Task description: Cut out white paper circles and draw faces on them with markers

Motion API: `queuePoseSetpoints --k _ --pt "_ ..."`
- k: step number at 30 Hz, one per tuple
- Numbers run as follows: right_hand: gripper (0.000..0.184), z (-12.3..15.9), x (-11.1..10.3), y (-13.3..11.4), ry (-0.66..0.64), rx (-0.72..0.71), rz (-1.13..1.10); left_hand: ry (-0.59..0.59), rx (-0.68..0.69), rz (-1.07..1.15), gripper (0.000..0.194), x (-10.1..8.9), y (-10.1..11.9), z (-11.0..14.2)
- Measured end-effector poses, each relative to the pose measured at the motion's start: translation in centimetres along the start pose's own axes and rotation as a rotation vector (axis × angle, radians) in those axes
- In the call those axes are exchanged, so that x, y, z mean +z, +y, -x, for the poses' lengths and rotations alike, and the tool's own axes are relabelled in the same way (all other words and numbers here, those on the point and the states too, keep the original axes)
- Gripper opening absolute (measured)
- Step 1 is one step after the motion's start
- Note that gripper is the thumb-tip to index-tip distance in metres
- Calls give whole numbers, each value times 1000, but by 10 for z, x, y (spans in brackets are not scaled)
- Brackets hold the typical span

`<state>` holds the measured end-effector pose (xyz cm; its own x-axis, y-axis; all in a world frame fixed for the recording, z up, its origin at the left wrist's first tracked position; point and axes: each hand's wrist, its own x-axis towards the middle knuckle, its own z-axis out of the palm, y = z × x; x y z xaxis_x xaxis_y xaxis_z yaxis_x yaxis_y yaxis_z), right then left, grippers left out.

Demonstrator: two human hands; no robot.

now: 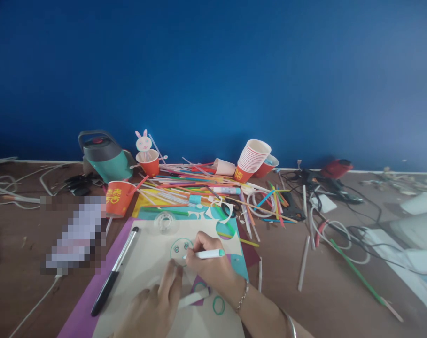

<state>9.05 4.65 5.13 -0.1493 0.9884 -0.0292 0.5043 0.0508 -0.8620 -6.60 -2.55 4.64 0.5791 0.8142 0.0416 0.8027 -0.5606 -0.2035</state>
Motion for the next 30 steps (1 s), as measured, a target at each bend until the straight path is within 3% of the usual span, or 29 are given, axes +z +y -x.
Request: queuePoseSetpoints --k 26,30 --pt "17 0 6 7 -27 5 -29 28 1 -45 45 1 0 1" --pt "21 -2 2 4 73 31 -54 19 6 -50 45 -1 0 0"
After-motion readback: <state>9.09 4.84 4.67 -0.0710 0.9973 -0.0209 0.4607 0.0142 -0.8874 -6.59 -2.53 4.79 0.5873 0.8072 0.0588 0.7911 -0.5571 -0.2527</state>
